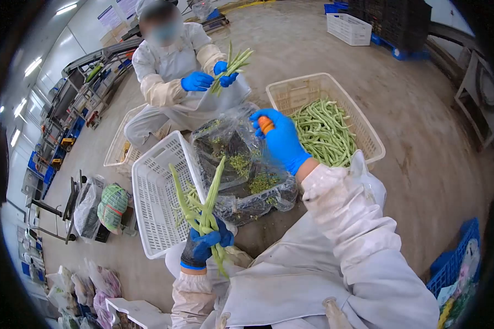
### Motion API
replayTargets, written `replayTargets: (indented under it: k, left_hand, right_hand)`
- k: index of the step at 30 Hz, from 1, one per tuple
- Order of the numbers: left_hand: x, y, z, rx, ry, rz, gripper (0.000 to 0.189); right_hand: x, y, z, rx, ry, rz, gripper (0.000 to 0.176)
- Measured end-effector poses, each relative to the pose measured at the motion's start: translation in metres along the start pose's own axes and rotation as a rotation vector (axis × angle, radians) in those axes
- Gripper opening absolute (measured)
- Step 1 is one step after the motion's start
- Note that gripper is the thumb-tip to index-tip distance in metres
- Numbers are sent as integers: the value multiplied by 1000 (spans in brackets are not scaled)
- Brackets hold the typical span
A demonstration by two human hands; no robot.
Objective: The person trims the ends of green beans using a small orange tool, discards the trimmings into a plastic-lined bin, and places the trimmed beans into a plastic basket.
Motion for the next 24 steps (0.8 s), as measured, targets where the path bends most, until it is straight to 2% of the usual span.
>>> replayTargets:
  k: [1,2,4,5,7,10,14,17,19,20,22,24]
  left_hand:
    - [1,3,0,12,31,-4,27]
    - [4,6,-1,16,25,-2,27]
    - [5,5,-3,41,98,-9,26]
    - [3,3,-3,39,100,-14,26]
    - [-7,6,-1,39,209,-116,34]
    - [-4,4,-4,47,274,-140,35]
    - [-8,5,3,21,256,-125,29]
    - [-9,5,2,21,260,-112,27]
    - [-4,5,-3,28,287,-102,33]
    - [-4,6,-2,25,288,-96,33]
    - [-4,6,-5,34,138,-65,30]
    - [-18,6,2,60,167,-48,28]
  right_hand:
    - [0,-5,9,82,181,-69,24]
    - [-4,-1,8,77,176,-66,24]
    - [-37,36,-35,767,421,-226,25]
    - [-41,42,-42,771,426,-225,25]
    - [-66,61,-30,262,183,-628,23]
    - [-73,67,-32,215,280,-705,20]
    - [-74,66,-37,259,317,-733,18]
    - [-74,71,-36,377,384,-741,17]
    - [-71,77,-41,552,453,-686,18]
    - [-71,83,-40,552,449,-692,18]
    - [-55,71,-14,-67,-18,-463,18]
    - [-53,74,-6,-155,-90,-418,18]
Point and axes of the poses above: each hand's wrist, its own y-axis away from the middle knuckle, its own x-axis out of the back of the hand, z = x × y, the point moved 9 cm from there along -y, towards the middle knuckle, and after that the axes turned 13 degrees about z, right-handed, at the moved point
